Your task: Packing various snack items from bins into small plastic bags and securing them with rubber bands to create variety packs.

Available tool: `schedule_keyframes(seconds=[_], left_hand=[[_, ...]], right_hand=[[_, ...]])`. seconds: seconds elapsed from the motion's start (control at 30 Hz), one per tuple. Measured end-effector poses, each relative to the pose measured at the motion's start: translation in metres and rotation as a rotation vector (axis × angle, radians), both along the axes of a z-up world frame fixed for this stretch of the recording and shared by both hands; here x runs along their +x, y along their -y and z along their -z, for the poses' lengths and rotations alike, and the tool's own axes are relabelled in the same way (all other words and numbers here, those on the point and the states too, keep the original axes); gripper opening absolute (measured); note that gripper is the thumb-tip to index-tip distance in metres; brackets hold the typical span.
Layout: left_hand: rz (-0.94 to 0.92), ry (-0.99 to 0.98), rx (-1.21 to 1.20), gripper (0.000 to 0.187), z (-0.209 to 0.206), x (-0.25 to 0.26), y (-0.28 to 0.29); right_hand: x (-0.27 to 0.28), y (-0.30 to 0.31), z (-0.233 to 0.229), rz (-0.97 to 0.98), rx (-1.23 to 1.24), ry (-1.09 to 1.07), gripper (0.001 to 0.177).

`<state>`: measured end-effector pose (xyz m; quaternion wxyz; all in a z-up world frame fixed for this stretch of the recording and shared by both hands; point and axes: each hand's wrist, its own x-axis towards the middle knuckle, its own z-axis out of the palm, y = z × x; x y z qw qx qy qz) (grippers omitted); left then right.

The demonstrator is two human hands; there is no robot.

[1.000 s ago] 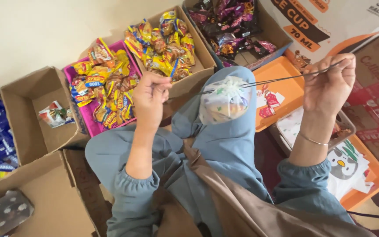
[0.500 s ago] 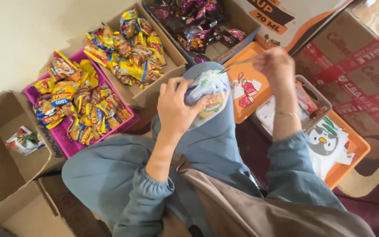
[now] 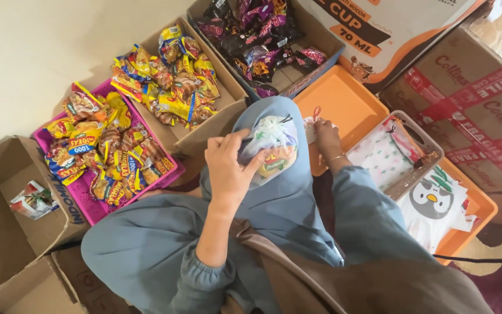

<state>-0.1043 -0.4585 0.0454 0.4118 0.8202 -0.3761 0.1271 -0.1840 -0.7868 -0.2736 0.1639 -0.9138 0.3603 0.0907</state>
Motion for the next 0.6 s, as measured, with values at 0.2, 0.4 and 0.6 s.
schedule_keyframes(seconds=[0.2,0.4,0.6], left_hand=[[-0.003,-0.001,-0.051,0.044,0.002,-0.001,-0.001],[-0.007,-0.001,-0.088,0.042,0.003,-0.003,-0.01],[-0.049,-0.032,-0.124,0.04,0.002,-0.004,-0.025]], right_hand=[[-0.022,0.045,0.004,0.26,0.163,0.252,0.027],[-0.029,0.016,-0.133,0.43,0.843,0.749,0.042],[-0.017,-0.034,-0.241,0.29,0.994,0.996,0.026]])
